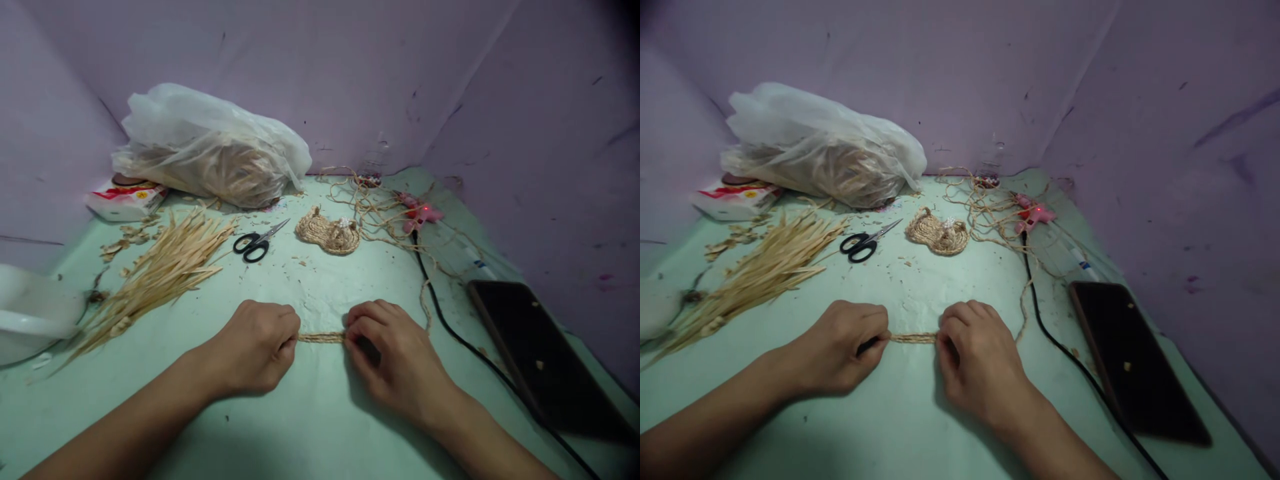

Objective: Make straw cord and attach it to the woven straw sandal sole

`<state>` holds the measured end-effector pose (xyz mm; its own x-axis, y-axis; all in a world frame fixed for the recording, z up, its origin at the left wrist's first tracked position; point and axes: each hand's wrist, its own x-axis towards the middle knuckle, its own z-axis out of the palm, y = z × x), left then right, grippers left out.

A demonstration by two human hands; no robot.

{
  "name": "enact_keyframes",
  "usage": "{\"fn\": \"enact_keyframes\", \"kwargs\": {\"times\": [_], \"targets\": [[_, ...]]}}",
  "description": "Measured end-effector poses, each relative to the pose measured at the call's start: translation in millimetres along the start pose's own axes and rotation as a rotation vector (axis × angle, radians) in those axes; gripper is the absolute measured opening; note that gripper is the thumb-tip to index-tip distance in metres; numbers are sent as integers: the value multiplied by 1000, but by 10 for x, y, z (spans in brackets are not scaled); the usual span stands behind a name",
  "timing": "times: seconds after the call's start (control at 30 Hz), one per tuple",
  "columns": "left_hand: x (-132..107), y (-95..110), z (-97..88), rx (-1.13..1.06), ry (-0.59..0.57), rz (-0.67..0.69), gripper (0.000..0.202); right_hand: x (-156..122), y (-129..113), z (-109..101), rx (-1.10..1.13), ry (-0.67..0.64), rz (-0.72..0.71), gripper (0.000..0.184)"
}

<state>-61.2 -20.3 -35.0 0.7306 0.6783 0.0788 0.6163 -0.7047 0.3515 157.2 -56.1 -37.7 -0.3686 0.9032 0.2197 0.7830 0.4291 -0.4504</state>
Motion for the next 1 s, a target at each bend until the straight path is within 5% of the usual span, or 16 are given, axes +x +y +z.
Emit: {"fn": "enact_keyframes", "kwargs": {"times": [0.43,0.77,1.0], "targets": [[-28,-12,4,-57,7,-36,8,-36,68,26,-39,-13,-126,12],[5,-8,1,93,29,36,10,-13,45,53,-155,17,-191,21],[33,-31,-13,26,13,21,10,31,33,3,-255,13,-186,10]]}}
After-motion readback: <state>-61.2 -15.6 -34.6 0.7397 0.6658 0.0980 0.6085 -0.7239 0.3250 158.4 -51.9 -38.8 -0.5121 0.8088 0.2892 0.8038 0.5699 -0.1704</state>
